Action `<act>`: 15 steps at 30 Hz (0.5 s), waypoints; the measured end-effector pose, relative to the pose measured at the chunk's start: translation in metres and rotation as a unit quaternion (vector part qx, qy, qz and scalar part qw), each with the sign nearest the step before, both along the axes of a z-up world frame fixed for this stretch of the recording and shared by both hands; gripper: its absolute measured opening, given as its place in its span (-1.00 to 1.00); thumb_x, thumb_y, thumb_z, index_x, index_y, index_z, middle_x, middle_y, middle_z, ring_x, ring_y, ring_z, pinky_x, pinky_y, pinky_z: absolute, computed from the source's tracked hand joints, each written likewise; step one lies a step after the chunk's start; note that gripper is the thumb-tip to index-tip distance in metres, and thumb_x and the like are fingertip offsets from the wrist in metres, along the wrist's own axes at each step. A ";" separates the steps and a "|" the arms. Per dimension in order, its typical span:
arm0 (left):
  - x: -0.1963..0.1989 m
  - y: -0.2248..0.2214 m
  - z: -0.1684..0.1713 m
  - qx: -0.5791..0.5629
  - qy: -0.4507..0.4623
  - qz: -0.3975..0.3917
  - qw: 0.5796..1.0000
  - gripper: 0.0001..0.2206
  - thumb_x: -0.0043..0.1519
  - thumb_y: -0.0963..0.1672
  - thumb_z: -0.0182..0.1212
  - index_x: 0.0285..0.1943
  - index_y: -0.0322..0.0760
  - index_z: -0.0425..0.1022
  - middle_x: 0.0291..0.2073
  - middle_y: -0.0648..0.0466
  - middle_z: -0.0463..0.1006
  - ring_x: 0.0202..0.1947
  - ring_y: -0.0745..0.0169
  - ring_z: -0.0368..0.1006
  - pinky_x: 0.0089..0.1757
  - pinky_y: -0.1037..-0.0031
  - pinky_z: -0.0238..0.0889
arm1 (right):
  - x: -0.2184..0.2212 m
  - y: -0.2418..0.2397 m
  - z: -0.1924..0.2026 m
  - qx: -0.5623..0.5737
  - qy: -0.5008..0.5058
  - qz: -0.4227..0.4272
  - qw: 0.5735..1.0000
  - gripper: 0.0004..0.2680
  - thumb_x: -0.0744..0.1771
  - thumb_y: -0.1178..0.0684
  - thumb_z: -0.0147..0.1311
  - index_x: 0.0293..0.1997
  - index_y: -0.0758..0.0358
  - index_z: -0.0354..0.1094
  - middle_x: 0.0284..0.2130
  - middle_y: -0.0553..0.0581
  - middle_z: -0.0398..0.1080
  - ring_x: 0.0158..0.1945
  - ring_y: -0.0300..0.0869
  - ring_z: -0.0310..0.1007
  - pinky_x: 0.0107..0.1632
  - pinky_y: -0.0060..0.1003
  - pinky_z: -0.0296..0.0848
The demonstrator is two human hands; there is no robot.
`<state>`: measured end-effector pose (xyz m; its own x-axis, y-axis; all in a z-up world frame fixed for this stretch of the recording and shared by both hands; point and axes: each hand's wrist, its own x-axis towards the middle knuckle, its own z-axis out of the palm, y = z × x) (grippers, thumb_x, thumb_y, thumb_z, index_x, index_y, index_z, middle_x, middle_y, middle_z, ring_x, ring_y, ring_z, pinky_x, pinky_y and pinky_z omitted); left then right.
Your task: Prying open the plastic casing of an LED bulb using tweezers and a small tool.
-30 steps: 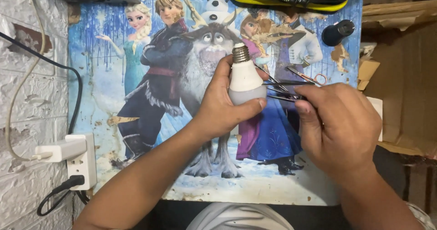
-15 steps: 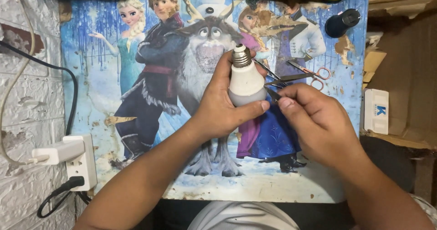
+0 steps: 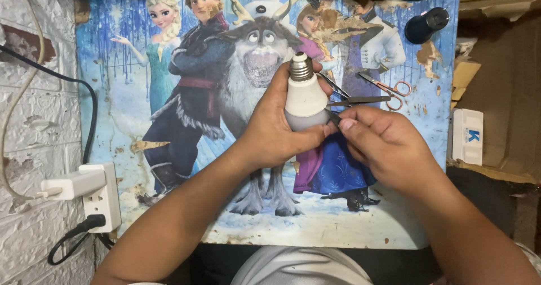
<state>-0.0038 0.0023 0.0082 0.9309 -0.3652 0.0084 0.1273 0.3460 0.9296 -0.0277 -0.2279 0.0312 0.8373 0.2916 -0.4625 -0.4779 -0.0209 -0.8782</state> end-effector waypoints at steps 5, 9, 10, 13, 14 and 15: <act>0.008 0.009 0.007 0.077 0.004 -0.044 0.996 -0.31 0.28 -0.28 0.45 0.53 -0.12 0.11 0.25 0.04 0.50 -0.14 0.27 0.64 -0.12 0.46 0.59 | 0.003 -0.001 0.000 -0.009 0.014 0.012 1.000 -0.81 0.52 0.05 0.02 -0.13 0.32 0.51 -0.66 -0.05 0.08 -0.59 -0.32 -0.04 -0.51 -0.37 -0.06; 0.012 0.014 0.006 0.126 -0.053 -0.077 0.988 -0.28 0.33 -0.19 0.48 0.58 -0.10 0.03 0.29 0.05 0.47 -0.05 0.26 0.62 -0.02 0.44 0.57 | 0.003 0.001 -0.012 0.104 0.056 -0.047 0.992 -0.82 0.50 0.10 0.04 -0.13 0.42 0.49 -0.74 -0.04 0.02 -0.67 -0.33 -0.12 -0.57 -0.37 -0.18; 0.012 0.014 0.007 0.138 -0.059 -0.077 0.986 -0.27 0.33 -0.18 0.49 0.57 -0.11 0.02 0.28 0.05 0.47 -0.04 0.27 0.61 -0.03 0.44 0.57 | 0.002 0.003 -0.013 0.133 0.057 -0.060 0.988 -0.83 0.50 0.13 0.03 -0.13 0.45 0.47 -0.73 -0.02 0.03 -0.67 -0.31 -0.10 -0.56 -0.37 -0.14; 0.012 0.014 0.006 0.124 -0.069 -0.082 0.987 -0.30 0.35 -0.20 0.45 0.56 -0.14 0.01 0.28 0.02 0.45 -0.02 0.23 0.67 -0.02 0.43 0.61 | -0.001 0.005 -0.005 -0.036 -0.039 -0.010 0.999 -0.82 0.51 0.01 0.04 -0.14 0.24 0.50 -0.63 -0.11 0.10 -0.56 -0.37 -0.02 -0.50 -0.41 -0.04; 0.012 0.015 0.007 0.125 -0.070 -0.080 0.986 -0.30 0.35 -0.20 0.45 0.56 -0.14 0.01 0.28 0.02 0.45 -0.02 0.23 0.67 -0.02 0.43 0.61 | -0.002 0.004 -0.005 -0.034 -0.040 -0.009 0.999 -0.82 0.51 0.01 0.04 -0.14 0.24 0.50 -0.63 -0.11 0.10 -0.56 -0.37 -0.02 -0.50 -0.41 -0.04; 0.012 0.014 0.008 0.143 -0.074 -0.082 0.983 -0.29 0.33 -0.18 0.47 0.55 -0.14 0.02 0.28 0.03 0.45 -0.03 0.25 0.62 -0.03 0.43 0.57 | -0.002 0.004 -0.004 -0.042 -0.040 -0.006 0.998 -0.82 0.51 0.01 0.04 -0.13 0.24 0.52 -0.63 -0.09 0.14 -0.56 -0.37 0.00 -0.49 -0.41 -0.02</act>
